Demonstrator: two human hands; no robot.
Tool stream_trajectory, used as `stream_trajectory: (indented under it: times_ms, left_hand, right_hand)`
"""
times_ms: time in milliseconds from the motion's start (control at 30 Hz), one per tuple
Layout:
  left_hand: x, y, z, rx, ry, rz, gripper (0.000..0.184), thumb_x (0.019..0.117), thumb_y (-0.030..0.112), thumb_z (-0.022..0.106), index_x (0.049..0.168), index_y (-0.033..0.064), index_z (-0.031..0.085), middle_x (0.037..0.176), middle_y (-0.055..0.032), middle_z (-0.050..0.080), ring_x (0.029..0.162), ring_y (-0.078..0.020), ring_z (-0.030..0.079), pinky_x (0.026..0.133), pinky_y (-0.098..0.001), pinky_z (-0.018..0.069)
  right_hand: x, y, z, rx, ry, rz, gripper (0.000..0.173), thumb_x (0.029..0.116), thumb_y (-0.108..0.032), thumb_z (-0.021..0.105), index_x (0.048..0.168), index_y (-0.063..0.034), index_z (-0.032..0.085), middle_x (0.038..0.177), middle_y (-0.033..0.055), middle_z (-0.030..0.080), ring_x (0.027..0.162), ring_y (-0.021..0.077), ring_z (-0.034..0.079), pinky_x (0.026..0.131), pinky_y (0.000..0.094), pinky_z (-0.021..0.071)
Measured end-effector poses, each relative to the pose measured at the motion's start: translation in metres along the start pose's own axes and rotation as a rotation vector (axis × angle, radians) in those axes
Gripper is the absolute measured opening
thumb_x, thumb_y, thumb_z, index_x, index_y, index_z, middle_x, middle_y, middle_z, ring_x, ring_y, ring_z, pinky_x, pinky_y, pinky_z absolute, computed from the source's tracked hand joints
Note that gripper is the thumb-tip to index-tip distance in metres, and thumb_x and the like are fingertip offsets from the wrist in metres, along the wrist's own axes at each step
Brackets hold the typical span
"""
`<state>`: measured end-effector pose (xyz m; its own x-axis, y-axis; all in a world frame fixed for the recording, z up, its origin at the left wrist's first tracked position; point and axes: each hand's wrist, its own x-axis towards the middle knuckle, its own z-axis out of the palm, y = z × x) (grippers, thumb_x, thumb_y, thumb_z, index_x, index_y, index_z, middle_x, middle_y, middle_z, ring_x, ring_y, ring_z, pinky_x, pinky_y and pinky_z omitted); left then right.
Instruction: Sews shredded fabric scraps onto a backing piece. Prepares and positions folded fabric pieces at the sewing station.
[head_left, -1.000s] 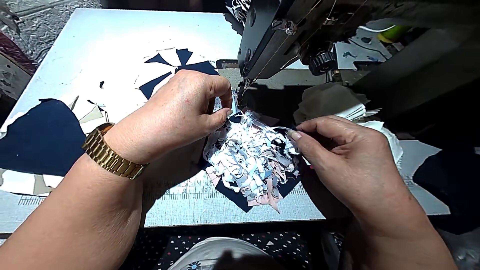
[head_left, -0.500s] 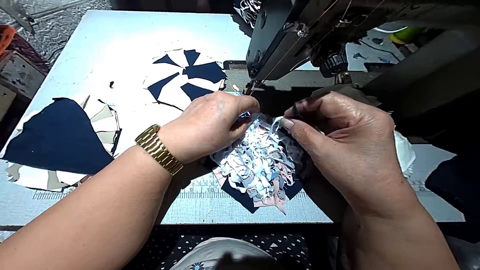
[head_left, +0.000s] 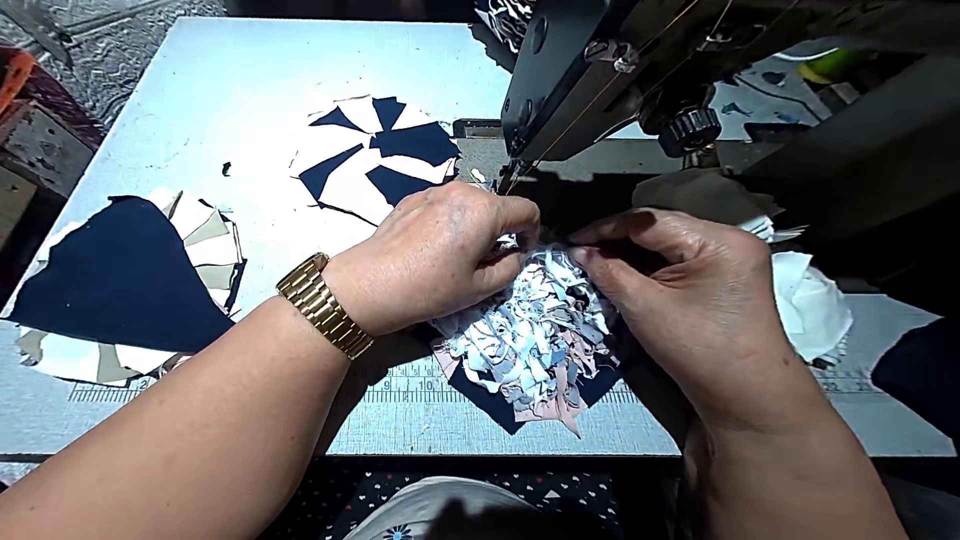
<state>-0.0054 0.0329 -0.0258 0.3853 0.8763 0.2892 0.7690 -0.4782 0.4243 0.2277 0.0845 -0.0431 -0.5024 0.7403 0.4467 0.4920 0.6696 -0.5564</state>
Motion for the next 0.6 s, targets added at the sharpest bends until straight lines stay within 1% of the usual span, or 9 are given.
stream_trajectory:
  times_ms: [67,133,267,333,367,433,467,533,600]
  left_hand:
    - [-0.0004,0.0003,0.0006,0.023,-0.039,0.006,0.017,0.0989,0.026,0.060,0.105,0.0180,0.074,0.075,0.0052,0.064,0.066,-0.0088,0.058,0.060,-0.0344,0.0482]
    - [-0.0006,0.0000,0.0004,0.026,-0.054,0.006,0.017,0.0994,0.027,0.059,0.104,0.0186,0.074,0.075,0.0059,0.063,0.066,-0.0081,0.058,0.060,-0.0340,0.0477]
    - [0.0014,-0.0028,0.0009,-0.046,0.027,0.013,0.019,0.0999,0.025,0.060,0.108,0.0153,0.073,0.072,0.0053,0.061,0.061,-0.0070,0.054,0.058,-0.0310,0.0459]
    - [0.0035,-0.0028,0.0015,-0.038,0.038,-0.022,0.019,0.1007,0.026,0.059,0.111,0.0147,0.071,0.072,0.0041,0.060,0.062,-0.0087,0.053,0.059,-0.0327,0.0463]
    - [0.0043,-0.0023,0.0024,-0.024,0.034,-0.041,0.020,0.1010,0.026,0.059,0.112,0.0148,0.071,0.072,0.0034,0.059,0.062,-0.0100,0.054,0.059,-0.0342,0.0463]
    - [0.0048,-0.0015,0.0043,0.018,0.016,-0.057,0.018,0.1010,0.026,0.059,0.109,0.0158,0.072,0.074,0.0029,0.062,0.065,-0.0112,0.057,0.061,-0.0360,0.0481]
    - [0.0046,-0.0012,0.0049,0.036,-0.001,-0.061,0.017,0.1011,0.027,0.060,0.107,0.0166,0.072,0.075,0.0031,0.063,0.066,-0.0113,0.058,0.062,-0.0364,0.0485]
    - [0.0039,-0.0005,0.0054,0.050,-0.014,-0.050,0.015,0.0996,0.026,0.061,0.104,0.0174,0.073,0.077,0.0036,0.064,0.069,-0.0108,0.060,0.063,-0.0360,0.0486]
    - [0.0036,-0.0003,0.0042,0.033,-0.018,-0.032,0.013,0.0995,0.025,0.062,0.101,0.0177,0.073,0.077,0.0046,0.065,0.069,-0.0094,0.060,0.063,-0.0350,0.0488]
  right_hand:
    - [0.0000,-0.0002,-0.0007,-0.022,0.013,0.024,0.010,0.0940,-0.010,0.066,0.101,-0.0086,0.073,0.094,0.0031,0.070,0.084,0.0016,0.065,0.075,0.0164,0.0532]
    - [-0.0006,0.0009,-0.0009,-0.042,0.007,0.024,0.011,0.0942,-0.010,0.064,0.100,-0.0093,0.074,0.094,0.0032,0.070,0.084,0.0022,0.065,0.074,0.0176,0.0529]
    - [-0.0011,-0.0003,-0.0021,-0.092,0.021,-0.030,0.017,0.0952,-0.011,0.059,0.100,-0.0085,0.076,0.097,0.0059,0.069,0.091,0.0080,0.063,0.079,0.0219,0.0507]
    - [-0.0010,-0.0039,-0.0039,-0.075,0.042,-0.079,0.019,0.0946,-0.009,0.058,0.100,-0.0059,0.075,0.100,0.0076,0.068,0.095,0.0105,0.061,0.081,0.0236,0.0491]
    - [-0.0013,-0.0062,-0.0053,-0.060,0.026,-0.101,0.018,0.0948,-0.010,0.059,0.100,-0.0055,0.075,0.102,0.0072,0.067,0.096,0.0093,0.061,0.082,0.0219,0.0496]
    - [-0.0024,-0.0071,-0.0045,-0.034,-0.020,-0.110,0.016,0.0946,-0.014,0.062,0.099,-0.0070,0.076,0.102,0.0055,0.066,0.093,0.0053,0.062,0.078,0.0168,0.0511]
    - [-0.0033,-0.0058,-0.0027,-0.037,-0.044,-0.103,0.016,0.0945,-0.015,0.063,0.099,-0.0078,0.077,0.103,0.0058,0.065,0.092,0.0055,0.062,0.076,0.0170,0.0513]
    - [-0.0052,-0.0033,0.0005,-0.060,-0.078,-0.096,0.018,0.0937,-0.017,0.064,0.100,-0.0085,0.079,0.104,0.0077,0.066,0.094,0.0092,0.063,0.077,0.0215,0.0516]
    - [-0.0056,-0.0030,0.0006,-0.067,-0.082,-0.103,0.018,0.0940,-0.018,0.064,0.101,-0.0096,0.079,0.105,0.0077,0.067,0.095,0.0091,0.063,0.078,0.0210,0.0516]
